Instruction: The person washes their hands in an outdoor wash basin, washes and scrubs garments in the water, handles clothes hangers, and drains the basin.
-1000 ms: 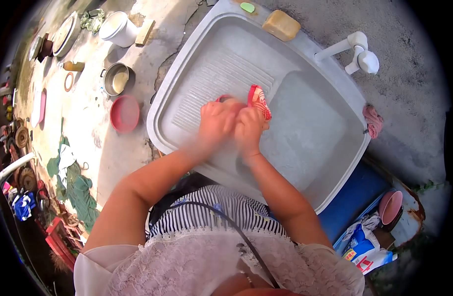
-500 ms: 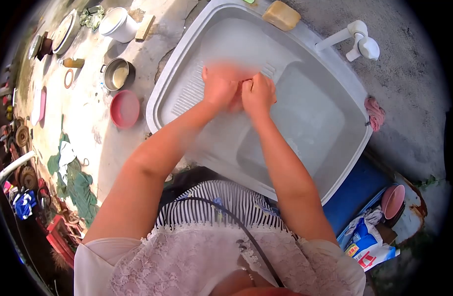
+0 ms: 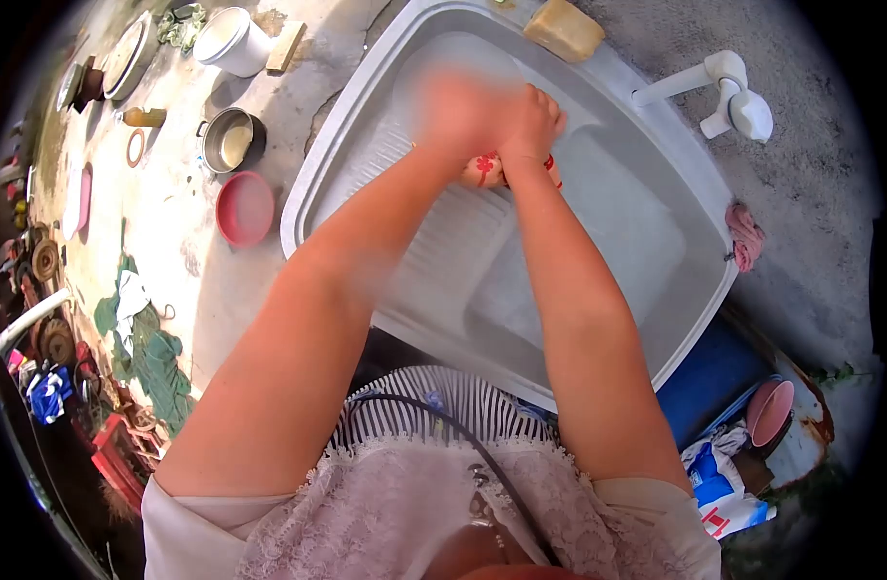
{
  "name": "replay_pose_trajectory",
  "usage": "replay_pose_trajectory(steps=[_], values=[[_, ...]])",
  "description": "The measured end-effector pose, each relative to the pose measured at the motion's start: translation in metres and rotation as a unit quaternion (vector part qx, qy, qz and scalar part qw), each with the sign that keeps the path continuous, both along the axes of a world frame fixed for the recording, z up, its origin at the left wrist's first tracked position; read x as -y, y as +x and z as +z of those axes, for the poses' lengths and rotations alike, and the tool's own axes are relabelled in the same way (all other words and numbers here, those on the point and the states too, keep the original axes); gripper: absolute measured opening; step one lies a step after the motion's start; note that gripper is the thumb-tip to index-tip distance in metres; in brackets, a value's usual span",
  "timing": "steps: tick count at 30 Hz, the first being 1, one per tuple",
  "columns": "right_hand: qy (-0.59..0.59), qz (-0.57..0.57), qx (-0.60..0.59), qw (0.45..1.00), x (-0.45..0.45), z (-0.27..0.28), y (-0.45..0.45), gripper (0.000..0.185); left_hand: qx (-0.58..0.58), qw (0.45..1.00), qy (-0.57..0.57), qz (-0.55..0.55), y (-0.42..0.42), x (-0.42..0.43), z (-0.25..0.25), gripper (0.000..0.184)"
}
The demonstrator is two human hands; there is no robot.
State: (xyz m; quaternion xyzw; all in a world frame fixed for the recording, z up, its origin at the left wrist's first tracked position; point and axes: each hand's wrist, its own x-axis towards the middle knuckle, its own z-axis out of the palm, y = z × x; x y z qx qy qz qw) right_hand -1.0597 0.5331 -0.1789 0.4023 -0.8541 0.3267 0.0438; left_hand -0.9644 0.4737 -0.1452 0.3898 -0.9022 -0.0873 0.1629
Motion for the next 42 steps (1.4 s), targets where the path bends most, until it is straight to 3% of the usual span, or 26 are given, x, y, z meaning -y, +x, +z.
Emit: replay_pose_trajectory(steps=[2,4,5,7,10,12,15,16,19,20,23,25,27,30,34,36,40,42], values=[[0.025,-0.02,-0.078,0.996,-0.027,-0.006,0.019,0.021,-0.044,0.999,-0.008,0.024,0.025,-0.029,-0.002,0.028],[0.039,0.067,0.042,0.996,-0.075,0.019,0.049,0.018,-0.119,0.992,0.044,0.004,0.058,-0.06,0.003,0.023],[-0.029,0.113,0.088,0.989,-0.106,0.024,0.067,0.015,-0.167,0.98,0.106,-0.022,0.082,-0.083,0.007,0.019],[-0.106,0.154,0.108,0.976,-0.138,0.021,0.091,0.012,-0.197,0.973,0.091,-0.077,0.118,-0.121,0.024,0.012],[-0.111,0.151,0.045,0.981,-0.122,0.019,0.09,0.009,-0.138,0.983,0.047,-0.116,0.105,-0.1,0.008,0.007],[-0.003,0.126,0.044,0.991,-0.08,0.009,0.055,0.008,-0.076,0.991,0.068,-0.083,0.067,-0.059,-0.004,0.008],[0.001,0.093,0.025,0.995,-0.036,0.004,0.018,0.011,-0.04,0.993,0.093,-0.064,0.026,-0.017,-0.005,0.018],[-0.022,0.078,0.076,0.994,-0.023,0.007,0.007,0.016,-0.034,0.994,0.098,-0.046,0.015,-0.008,-0.007,0.023],[-0.02,-0.011,0.061,0.998,0.001,0.003,-0.005,0.022,-0.044,0.998,0.038,-0.005,-0.004,0.007,-0.011,0.028],[0.029,-0.037,0.045,0.998,-0.004,0.002,0.002,0.029,-0.059,0.998,-0.009,-0.008,0.002,0.004,-0.014,0.031],[0.073,0.052,-0.015,0.996,-0.055,0.006,0.034,0.029,-0.101,0.995,-0.006,0.008,0.043,-0.042,0.0,0.026],[-0.077,0.133,0.115,0.981,-0.105,0.023,0.071,0.017,-0.198,0.972,0.127,-0.015,0.086,-0.084,0.001,0.022],[-0.145,0.126,0.113,0.975,-0.145,0.024,0.107,0.006,-0.2,0.974,0.082,-0.062,0.113,-0.118,0.029,0.014],[-0.12,0.124,0.071,0.982,-0.119,0.011,0.092,0.005,-0.119,0.986,0.082,-0.084,0.097,-0.095,0.0,0.015],[-0.053,0.114,0.011,0.992,-0.031,0.004,0.017,0.013,-0.064,0.992,0.101,-0.033,0.023,-0.017,-0.004,0.025],[-0.048,0.124,0.083,0.988,-0.008,0.003,-0.006,0.018,-0.055,0.994,0.097,-0.018,0.003,0.0,-0.01,0.028],[0.038,0.021,0.066,0.997,-0.014,0.011,0.007,0.027,-0.088,0.996,-0.014,-0.018,0.009,-0.002,-0.01,0.03],[0.047,-0.003,0.019,0.999,-0.042,0.019,0.036,0.026,-0.104,0.995,-0.011,-0.004,0.031,-0.03,-0.006,0.029]])
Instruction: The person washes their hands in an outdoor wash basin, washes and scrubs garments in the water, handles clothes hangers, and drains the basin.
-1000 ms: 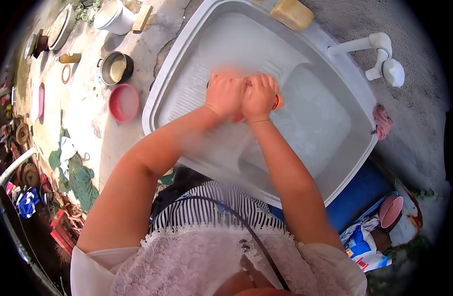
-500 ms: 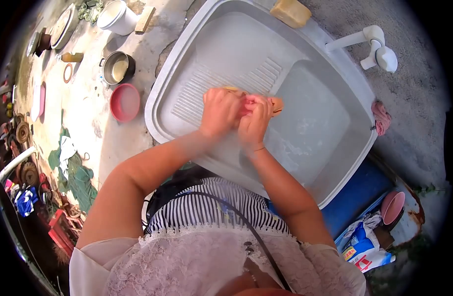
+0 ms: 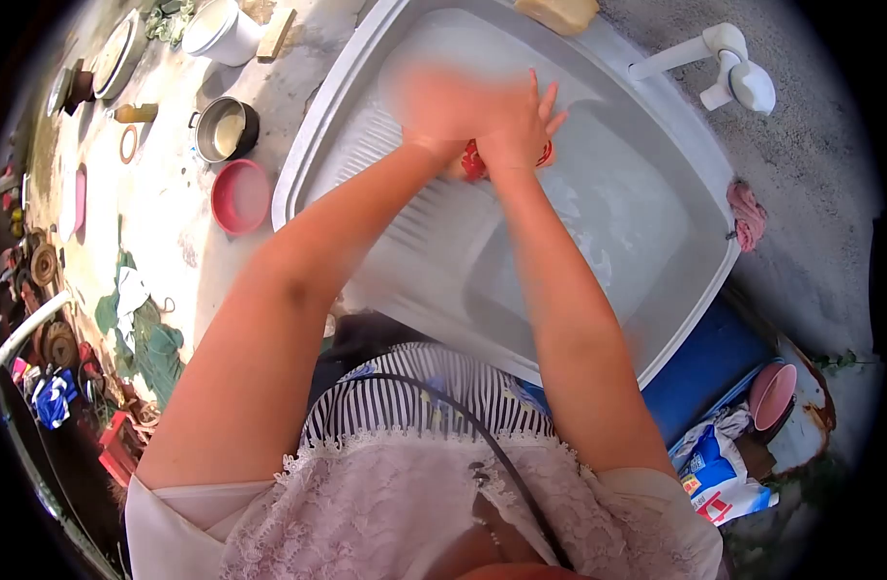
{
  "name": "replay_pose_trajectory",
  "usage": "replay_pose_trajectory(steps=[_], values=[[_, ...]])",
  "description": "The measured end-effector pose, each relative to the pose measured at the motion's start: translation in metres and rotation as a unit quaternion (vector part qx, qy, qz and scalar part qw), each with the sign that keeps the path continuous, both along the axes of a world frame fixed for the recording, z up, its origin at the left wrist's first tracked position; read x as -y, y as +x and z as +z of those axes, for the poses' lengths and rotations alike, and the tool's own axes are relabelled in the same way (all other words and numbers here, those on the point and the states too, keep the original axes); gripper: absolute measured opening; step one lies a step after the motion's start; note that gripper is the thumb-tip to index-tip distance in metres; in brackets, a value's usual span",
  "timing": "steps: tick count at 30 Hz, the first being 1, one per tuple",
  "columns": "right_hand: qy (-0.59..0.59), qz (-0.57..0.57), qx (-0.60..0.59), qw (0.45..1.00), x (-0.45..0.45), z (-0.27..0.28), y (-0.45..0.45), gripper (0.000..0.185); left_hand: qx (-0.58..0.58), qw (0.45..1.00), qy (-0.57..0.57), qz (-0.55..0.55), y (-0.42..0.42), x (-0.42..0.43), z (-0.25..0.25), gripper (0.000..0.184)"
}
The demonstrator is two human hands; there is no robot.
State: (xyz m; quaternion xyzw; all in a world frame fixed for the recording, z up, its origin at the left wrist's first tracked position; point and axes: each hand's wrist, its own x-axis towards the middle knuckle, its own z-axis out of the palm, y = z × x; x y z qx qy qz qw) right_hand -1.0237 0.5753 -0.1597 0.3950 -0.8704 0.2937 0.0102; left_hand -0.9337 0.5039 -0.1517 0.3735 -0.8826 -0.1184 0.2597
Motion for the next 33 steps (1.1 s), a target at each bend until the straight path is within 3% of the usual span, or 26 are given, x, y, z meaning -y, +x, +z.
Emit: replay_pose_trajectory(steps=[1,3,5,8,12,21,26,29,32,33], values=[[0.005,-0.008,-0.025,1.0,-0.018,0.003,0.015,0.026,-0.008,1.0,0.003,0.01,0.017,-0.019,0.004,0.029],[-0.142,0.019,0.187,0.972,-0.065,0.021,0.049,0.023,-0.078,0.983,0.165,-0.031,0.057,-0.055,0.008,0.026],[-0.272,-0.031,0.257,0.927,-0.093,-0.002,0.083,0.016,-0.169,0.973,0.155,-0.036,0.072,-0.097,0.014,0.019],[-0.287,0.017,0.195,0.938,-0.077,-0.01,0.068,0.011,-0.12,0.99,0.072,-0.036,0.063,-0.096,0.018,0.013],[-0.25,0.136,0.088,0.954,-0.055,0.002,0.028,0.008,-0.104,0.983,0.056,-0.14,0.046,-0.064,0.015,0.015],[-0.158,0.378,0.147,0.9,-0.04,-0.004,-0.035,0.007,-0.088,0.937,0.068,-0.331,0.037,-0.026,0.013,0.016],[-0.189,0.242,0.15,0.94,-0.059,-0.01,-0.017,0.016,-0.018,0.97,0.106,-0.22,0.05,-0.035,-0.002,0.015],[-0.244,0.23,0.107,0.936,-0.109,0.015,-0.001,0.015,-0.102,0.96,0.145,-0.216,0.07,-0.056,0.039,0.021],[-0.144,0.179,0.161,0.96,-0.184,0.009,-0.015,0.015,-0.031,0.955,0.176,-0.236,0.095,-0.059,0.05,0.027],[-0.103,0.084,0.317,0.939,-0.206,0.025,-0.02,0.014,-0.043,0.957,0.194,-0.212,0.091,-0.066,0.054,0.027]])
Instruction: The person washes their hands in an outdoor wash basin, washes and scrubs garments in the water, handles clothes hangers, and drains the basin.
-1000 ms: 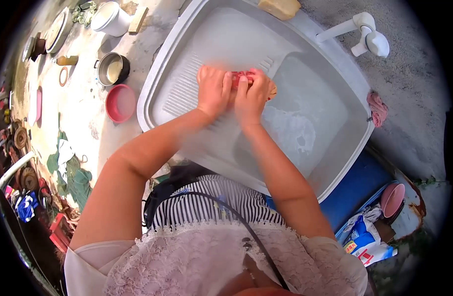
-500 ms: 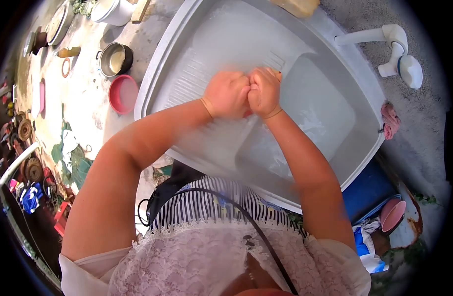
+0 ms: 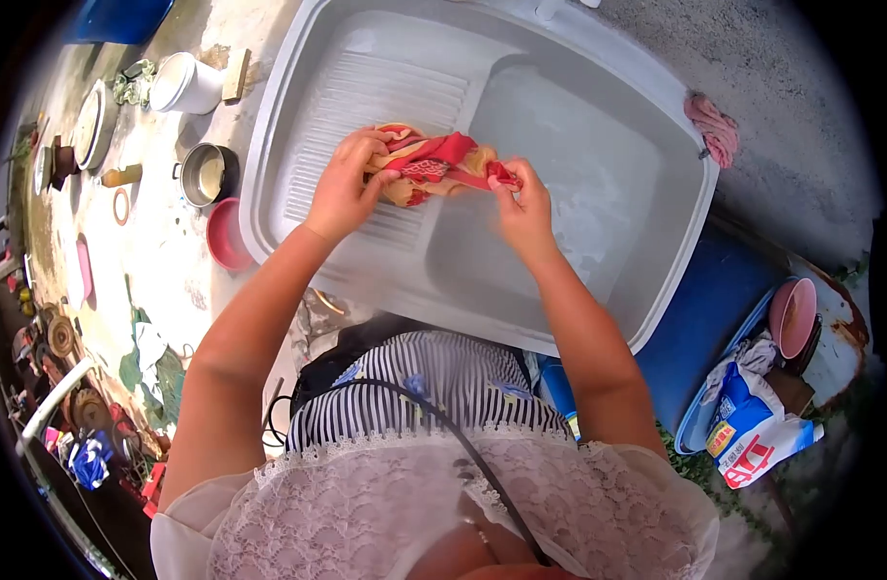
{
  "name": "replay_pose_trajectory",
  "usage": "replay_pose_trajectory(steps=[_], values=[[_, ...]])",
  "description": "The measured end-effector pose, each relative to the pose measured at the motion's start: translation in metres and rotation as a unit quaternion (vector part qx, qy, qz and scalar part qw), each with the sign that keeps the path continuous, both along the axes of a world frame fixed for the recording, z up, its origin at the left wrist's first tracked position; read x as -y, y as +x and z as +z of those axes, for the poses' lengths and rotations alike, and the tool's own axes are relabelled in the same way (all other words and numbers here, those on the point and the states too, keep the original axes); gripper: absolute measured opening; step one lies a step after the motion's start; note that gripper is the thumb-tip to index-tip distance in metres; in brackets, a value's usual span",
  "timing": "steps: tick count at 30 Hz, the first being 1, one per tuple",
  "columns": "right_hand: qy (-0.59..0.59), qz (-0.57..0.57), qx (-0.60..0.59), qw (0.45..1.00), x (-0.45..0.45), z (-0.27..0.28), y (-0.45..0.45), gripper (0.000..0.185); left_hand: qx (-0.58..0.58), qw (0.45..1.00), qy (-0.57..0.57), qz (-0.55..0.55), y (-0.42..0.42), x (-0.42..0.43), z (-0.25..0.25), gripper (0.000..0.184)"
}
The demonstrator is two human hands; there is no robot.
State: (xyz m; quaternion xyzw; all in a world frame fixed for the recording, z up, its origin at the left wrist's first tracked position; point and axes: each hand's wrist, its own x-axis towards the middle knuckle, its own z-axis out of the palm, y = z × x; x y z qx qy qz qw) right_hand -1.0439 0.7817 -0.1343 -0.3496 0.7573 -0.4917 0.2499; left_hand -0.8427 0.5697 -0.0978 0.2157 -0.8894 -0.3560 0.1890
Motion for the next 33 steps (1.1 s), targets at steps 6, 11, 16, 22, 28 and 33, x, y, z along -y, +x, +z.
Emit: replay_pose_trajectory(steps=[6,11,16,22,28,33], values=[[-0.222,-0.368,0.235,0.872,-0.102,0.02,-0.077,0.018,-0.029,0.897,0.407,0.17,-0.047,-0.013,0.004,0.027],[0.04,-0.425,-0.056,0.903,-0.17,-0.019,-0.141,0.05,0.076,0.879,0.43,0.189,-0.106,-0.068,-0.027,0.036],[0.287,-0.116,-0.292,0.905,-0.135,-0.062,-0.09,0.068,0.047,0.996,-0.071,-0.04,-0.149,-0.136,-0.059,0.059],[0.407,-0.003,-0.291,0.866,-0.114,-0.124,-0.066,0.071,0.384,0.882,-0.123,-0.243,-0.173,-0.152,-0.128,0.095],[0.463,0.024,-0.269,0.844,-0.101,-0.128,-0.086,0.069,0.434,0.862,-0.084,-0.247,-0.204,-0.146,-0.142,0.086],[0.475,-0.048,-0.061,0.877,-0.065,-0.035,-0.113,0.052,0.377,0.864,-0.193,-0.274,-0.194,-0.15,-0.146,0.067]])
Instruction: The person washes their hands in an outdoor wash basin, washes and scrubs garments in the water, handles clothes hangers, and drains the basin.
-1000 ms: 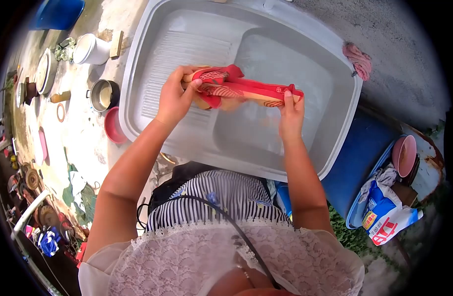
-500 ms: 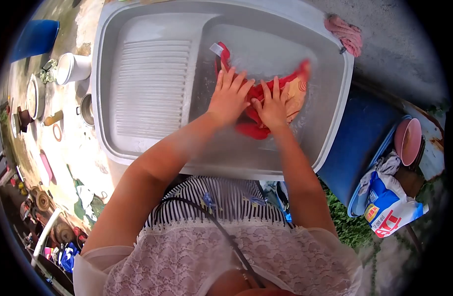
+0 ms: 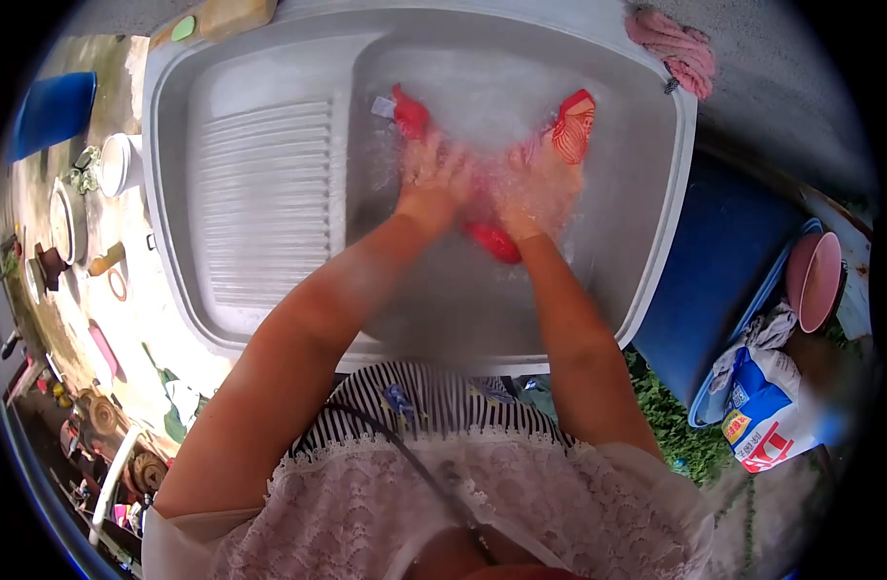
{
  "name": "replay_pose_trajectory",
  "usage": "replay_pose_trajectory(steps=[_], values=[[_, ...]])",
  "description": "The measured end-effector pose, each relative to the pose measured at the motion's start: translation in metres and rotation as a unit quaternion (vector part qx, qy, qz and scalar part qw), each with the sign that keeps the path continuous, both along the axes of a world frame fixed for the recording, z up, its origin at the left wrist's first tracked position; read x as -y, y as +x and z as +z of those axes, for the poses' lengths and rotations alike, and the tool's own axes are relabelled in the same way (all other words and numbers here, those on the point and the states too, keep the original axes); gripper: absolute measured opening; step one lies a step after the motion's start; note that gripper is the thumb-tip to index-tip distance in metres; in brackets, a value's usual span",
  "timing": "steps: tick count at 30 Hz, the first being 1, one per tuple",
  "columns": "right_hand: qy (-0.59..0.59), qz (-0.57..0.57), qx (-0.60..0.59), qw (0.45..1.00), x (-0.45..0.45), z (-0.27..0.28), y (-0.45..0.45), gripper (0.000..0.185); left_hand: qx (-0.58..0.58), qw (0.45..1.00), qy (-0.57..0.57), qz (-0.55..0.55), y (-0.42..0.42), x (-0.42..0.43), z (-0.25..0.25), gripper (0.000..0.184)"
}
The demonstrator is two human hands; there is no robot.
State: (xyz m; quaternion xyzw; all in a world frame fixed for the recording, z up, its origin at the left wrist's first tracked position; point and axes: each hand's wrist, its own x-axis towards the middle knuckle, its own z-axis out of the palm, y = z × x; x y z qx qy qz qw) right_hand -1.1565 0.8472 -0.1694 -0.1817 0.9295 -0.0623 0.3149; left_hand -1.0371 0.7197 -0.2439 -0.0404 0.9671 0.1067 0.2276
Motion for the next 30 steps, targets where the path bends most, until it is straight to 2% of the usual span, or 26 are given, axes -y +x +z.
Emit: replay_pose_trajectory(steps=[1,2,4,5,6,7,8,9,10,11,12,13,14,15,17,19,20,22,23,24,25,26,27,29,30], values=[[-0.05,-0.046,0.001,0.998,0.004,0.009,-0.003,0.047,-0.039,0.999,0.006,-0.007,0.006,0.005,-0.004,0.065],[-0.134,-0.061,-0.074,0.986,-0.014,-0.018,0.007,0.041,-0.035,0.999,0.022,-0.022,0.013,0.01,-0.007,0.058],[-0.192,0.0,-0.143,0.971,-0.052,-0.075,0.02,0.037,-0.034,0.996,0.054,-0.06,0.02,0.023,-0.003,0.046],[-0.165,0.071,-0.139,0.974,-0.072,-0.104,0.019,0.038,0.003,0.967,0.197,0.164,0.017,0.029,0.021,0.039],[-0.132,0.137,-0.138,0.972,-0.09,-0.116,0.014,0.038,0.043,0.869,0.332,0.365,0.016,0.033,0.056,0.036],[-0.152,0.211,-0.161,0.952,-0.1,-0.112,0.016,0.039,-0.057,0.819,0.404,0.404,0.027,0.04,0.083,0.039],[-0.156,0.278,-0.188,0.929,-0.106,-0.099,0.02,0.039,-0.134,0.801,0.441,0.383,0.038,0.055,0.069,0.041],[-0.156,0.138,-0.114,0.971,-0.105,-0.077,0.032,0.04,-0.171,0.821,0.423,0.342,0.044,0.063,0.084,0.037],[-0.147,0.128,-0.081,0.978,-0.107,-0.064,0.04,0.044,-0.211,0.852,0.403,0.258,0.048,0.069,0.104,0.034],[-0.227,0.049,0.056,0.971,-0.114,-0.099,0.042,0.044,-0.201,0.888,0.364,0.197,0.058,0.077,0.112,0.028],[-0.215,0.05,-0.058,0.974,-0.118,-0.058,0.066,0.037,-0.253,0.933,0.232,0.112,0.067,0.079,0.103,0.02],[-0.105,0.006,0.031,0.994,-0.105,0.045,0.076,0.033,-0.25,0.956,0.154,-0.006,0.074,0.087,0.102,0.013],[-0.058,0.07,-0.07,0.993,-0.112,0.056,0.092,0.033,-0.213,0.966,0.139,-0.04,0.084,0.093,0.094,0.013],[-0.082,0.045,-0.044,0.995,-0.122,0.062,0.099,0.034,-0.227,0.963,0.132,-0.067,0.095,0.099,0.076,0.013],[-0.165,-0.057,-0.106,0.979,-0.15,0.122,0.126,0.035,-0.222,0.953,0.078,-0.191,0.108,0.101,0.092,0.015],[-0.231,-0.174,-0.175,0.941,-0.183,0.165,0.156,0.035,-0.268,0.943,0.078,-0.183,0.109,0.104,0.077,0.014],[-0.284,-0.185,-0.325,0.883,-0.204,0.181,0.174,0.031,-0.288,0.939,0.079,-0.174,0.109,0.102,0.071,0.014],[-0.286,-0.307,-0.388,0.82,-0.25,0.221,0.197,0.028,-0.264,0.947,0.069,-0.171,0.11,0.101,0.074,0.014],[-0.279,-0.388,-0.42,0.771,-0.269,0.243,0.214,0.025,-0.251,0.951,0.061,-0.167,0.111,0.103,0.076,0.015],[-0.357,-0.454,-0.42,0.7,-0.3,0.254,0.227,0.023,-0.253,0.951,0.068,-0.167,0.111,0.103,0.077,0.015],[-0.458,-0.488,-0.44,0.599,-0.334,0.262,0.238,0.025,-0.254,0.95,0.075,-0.165,0.11,0.102,0.078,0.015],[-0.481,-0.486,-0.498,0.533,-0.363,0.284,0.251,0.028,-0.255,0.95,0.081,-0.163,0.111,0.103,0.079,0.015],[-0.422,-0.533,-0.562,0.471,-0.382,0.316,0.263,0.03,-0.265,0.945,0.095,-0.163,0.113,0.105,0.078,0.016],[-0.488,-0.505,-0.63,0.332,-0.441,0.36,0.282,0.032,-0.289,0.936,0.122,-0.161,0.112,0.106,0.075,0.016],[-0.524,-0.457,-0.658,0.288,-0.471,0.383,0.29,0.036,-0.286,0.937,0.121,-0.16,0.112,0.106,0.076,0.016]])
